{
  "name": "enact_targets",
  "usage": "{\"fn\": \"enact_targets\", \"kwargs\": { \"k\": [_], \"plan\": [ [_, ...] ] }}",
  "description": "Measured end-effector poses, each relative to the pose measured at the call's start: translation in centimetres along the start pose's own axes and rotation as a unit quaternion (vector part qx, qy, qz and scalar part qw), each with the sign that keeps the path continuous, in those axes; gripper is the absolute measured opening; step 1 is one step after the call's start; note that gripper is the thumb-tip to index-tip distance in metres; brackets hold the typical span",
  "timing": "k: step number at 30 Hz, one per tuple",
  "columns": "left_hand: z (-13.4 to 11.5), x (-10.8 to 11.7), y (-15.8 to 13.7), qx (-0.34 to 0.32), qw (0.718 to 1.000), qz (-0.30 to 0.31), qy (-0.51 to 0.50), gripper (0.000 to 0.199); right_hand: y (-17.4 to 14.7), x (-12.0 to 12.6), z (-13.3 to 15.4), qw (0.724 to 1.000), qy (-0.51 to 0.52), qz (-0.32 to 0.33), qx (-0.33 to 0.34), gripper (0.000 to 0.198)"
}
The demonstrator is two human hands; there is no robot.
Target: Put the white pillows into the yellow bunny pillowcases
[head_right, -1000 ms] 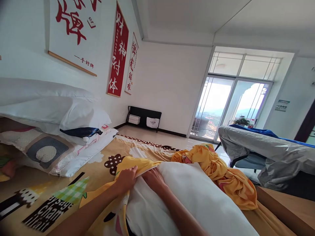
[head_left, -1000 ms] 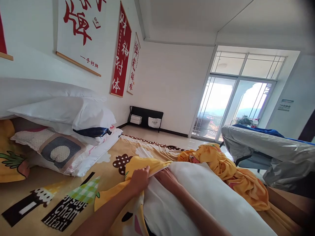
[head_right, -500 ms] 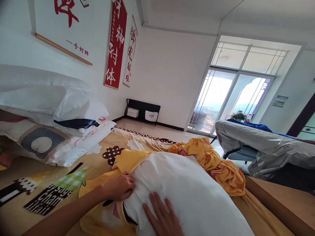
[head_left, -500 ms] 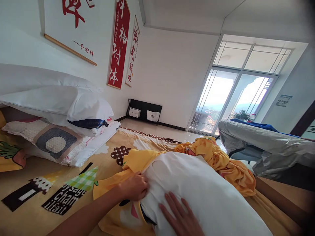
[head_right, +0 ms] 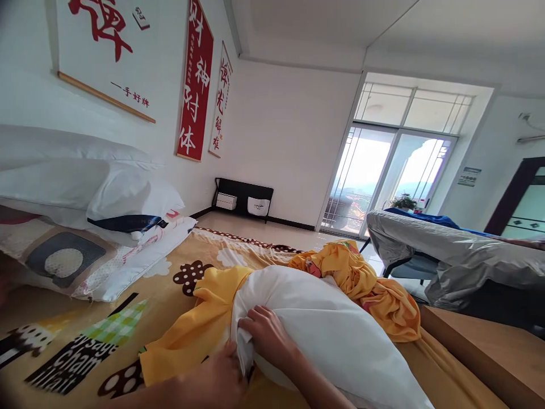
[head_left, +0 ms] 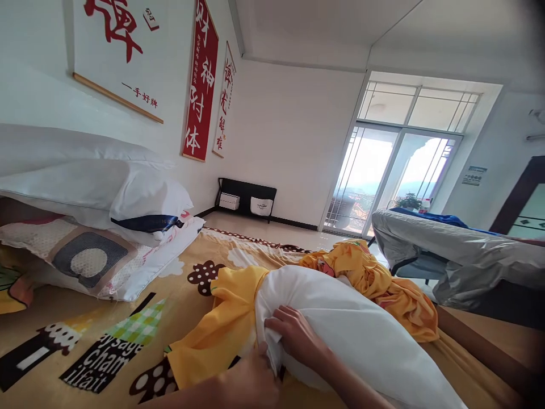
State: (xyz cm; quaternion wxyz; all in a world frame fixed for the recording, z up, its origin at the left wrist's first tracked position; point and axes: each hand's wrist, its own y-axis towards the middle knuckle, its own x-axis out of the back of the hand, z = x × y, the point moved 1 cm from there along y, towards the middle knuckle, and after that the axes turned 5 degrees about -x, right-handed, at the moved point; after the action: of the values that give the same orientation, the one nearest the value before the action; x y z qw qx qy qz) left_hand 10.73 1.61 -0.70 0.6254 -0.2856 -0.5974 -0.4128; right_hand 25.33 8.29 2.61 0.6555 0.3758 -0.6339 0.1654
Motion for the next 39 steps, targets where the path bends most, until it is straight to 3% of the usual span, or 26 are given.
{"fn": "enact_targets", "kwargs": {
  "k": [4, 8, 10, 14, 18, 21, 26, 30, 33, 36, 39],
  "plan": [
    [0.1, 2.5, 0.1, -0.001, 0.999, 0.002, -0.033, 0.025, 1.3, -1.4, 1.1, 0.997, 0.062, -0.001, -0.035, 0.031],
    [1.0, 4.2, -0.9, 0.04, 0.997, 0.004, -0.073, 0.02, 0.5, -4.4, 1.3, 0.985, 0.149, 0.082, -0.003, 0.009],
    [1.7, 4.4, -1.5, 0.053, 0.996, 0.046, -0.061, 0.022, 0.2, -4.9, 0.9, 0.981, 0.159, 0.108, 0.002, 0.013],
    [2.6, 4.3, -1.8, 0.041, 0.991, 0.127, -0.021, 0.025, 1.3, -2.5, 0.4, 0.974, 0.202, 0.105, -0.018, 0.041],
    [0.8, 3.7, -0.9, -0.011, 0.987, 0.158, -0.009, 0.017, 3.1, -0.2, 1.4, 0.959, 0.279, 0.019, -0.048, 0.046],
    [-0.2, 3.7, -0.3, 0.027, 0.989, 0.142, -0.018, 0.026, 3.4, -1.6, 2.3, 0.939, 0.338, -0.01, -0.068, 0.046],
    [2.5, 5.2, -1.7, 0.105, 0.992, 0.075, -0.005, 0.035, 2.1, -5.5, 2.0, 0.908, 0.4, 0.085, -0.086, 0.031],
    [7.0, 5.6, -3.7, 0.15, 0.987, 0.057, -0.029, 0.043, 1.2, -4.6, 1.9, 0.932, 0.335, 0.134, -0.02, 0.033],
    [9.1, 5.8, -4.5, 0.162, 0.985, 0.02, -0.052, 0.043, 1.1, -3.6, 2.7, 0.957, 0.247, 0.152, 0.005, 0.034],
    [8.3, 6.3, -4.2, 0.127, 0.99, -0.021, -0.059, 0.046, 1.8, -3.5, 3.5, 0.976, 0.151, 0.156, -0.008, 0.023],
    [5.1, 6.5, -3.4, 0.071, 0.994, 0.056, -0.064, 0.04, 3.7, -3.8, 3.8, 0.981, 0.125, 0.144, -0.035, 0.01]
  ]
}}
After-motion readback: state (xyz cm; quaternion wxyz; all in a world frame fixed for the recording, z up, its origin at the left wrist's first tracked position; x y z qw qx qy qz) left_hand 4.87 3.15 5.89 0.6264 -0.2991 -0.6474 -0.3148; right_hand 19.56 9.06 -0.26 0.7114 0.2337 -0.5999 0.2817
